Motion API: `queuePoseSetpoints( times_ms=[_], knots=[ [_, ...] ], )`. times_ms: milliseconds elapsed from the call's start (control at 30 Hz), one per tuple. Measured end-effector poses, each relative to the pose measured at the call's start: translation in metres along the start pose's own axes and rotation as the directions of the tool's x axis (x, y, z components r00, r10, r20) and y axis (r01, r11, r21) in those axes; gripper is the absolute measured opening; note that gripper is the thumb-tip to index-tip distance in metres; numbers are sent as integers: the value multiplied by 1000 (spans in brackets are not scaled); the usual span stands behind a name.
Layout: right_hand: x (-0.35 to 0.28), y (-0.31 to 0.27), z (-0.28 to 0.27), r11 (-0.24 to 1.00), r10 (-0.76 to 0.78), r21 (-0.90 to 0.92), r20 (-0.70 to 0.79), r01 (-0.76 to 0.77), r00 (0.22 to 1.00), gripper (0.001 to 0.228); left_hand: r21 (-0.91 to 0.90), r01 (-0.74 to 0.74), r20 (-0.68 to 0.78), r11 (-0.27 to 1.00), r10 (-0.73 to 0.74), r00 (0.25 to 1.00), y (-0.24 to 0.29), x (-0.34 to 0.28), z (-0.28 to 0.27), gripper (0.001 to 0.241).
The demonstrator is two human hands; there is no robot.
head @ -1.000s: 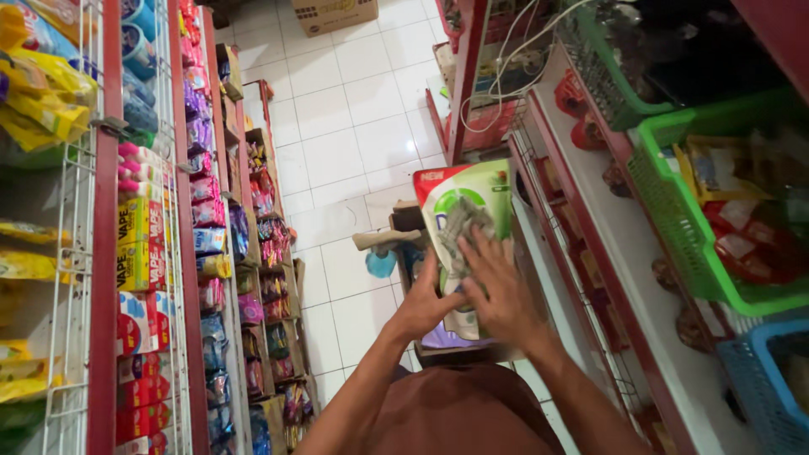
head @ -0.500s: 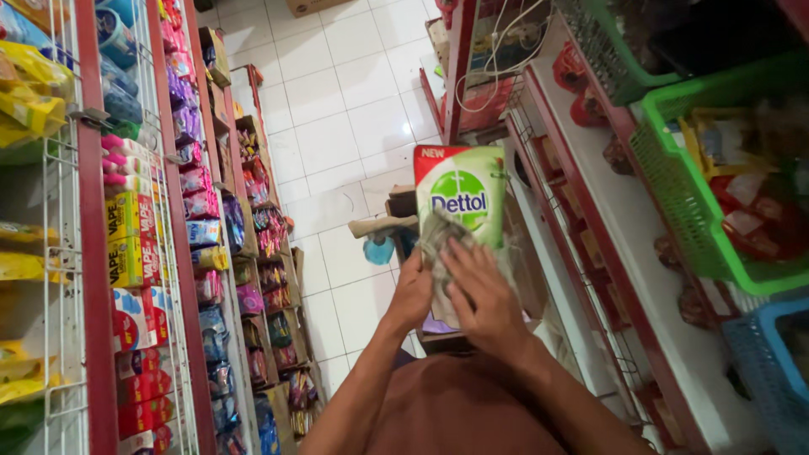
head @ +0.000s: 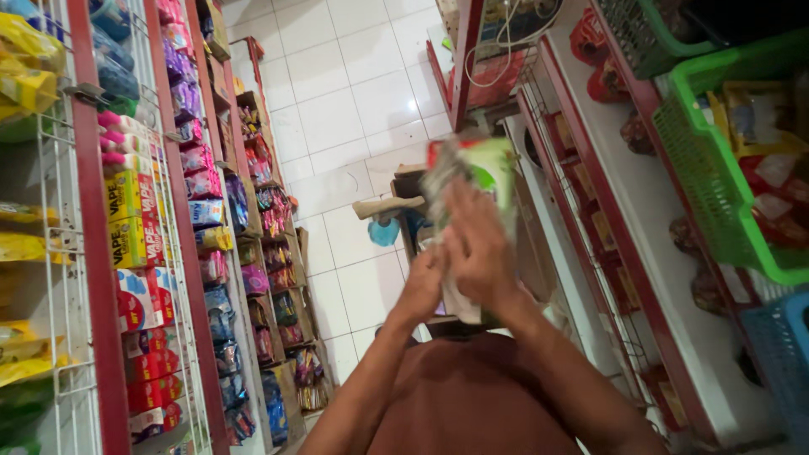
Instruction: The person picks up Dettol floor cleaner sachets from a cardboard box, wipes them with a cloth, and places them on a store shelf. The person repeats this process for multiple sachets.
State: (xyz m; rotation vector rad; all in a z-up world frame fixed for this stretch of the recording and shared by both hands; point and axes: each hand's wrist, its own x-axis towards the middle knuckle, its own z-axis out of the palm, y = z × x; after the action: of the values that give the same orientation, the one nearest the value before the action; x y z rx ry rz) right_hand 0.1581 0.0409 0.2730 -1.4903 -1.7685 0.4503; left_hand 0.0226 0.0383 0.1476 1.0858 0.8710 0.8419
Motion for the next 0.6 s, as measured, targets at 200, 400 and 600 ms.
queuePoseSetpoints(
  times_ms=[200,400,600],
  knots=[
    [-55,9,17,991,-136,-8,24,137,990,55,-591,-54,-94,805,-1,996,16,4,-35,43],
    [-36,74,10,617,521,624,133,-480,843,54,-623,54,31,780,-44,999,38,-15,-30,48],
    [-33,64,21,371,604,830,125,-417,787,38,-571,-7,-142,821,-91,986,33,-1,-20,45]
  ],
)
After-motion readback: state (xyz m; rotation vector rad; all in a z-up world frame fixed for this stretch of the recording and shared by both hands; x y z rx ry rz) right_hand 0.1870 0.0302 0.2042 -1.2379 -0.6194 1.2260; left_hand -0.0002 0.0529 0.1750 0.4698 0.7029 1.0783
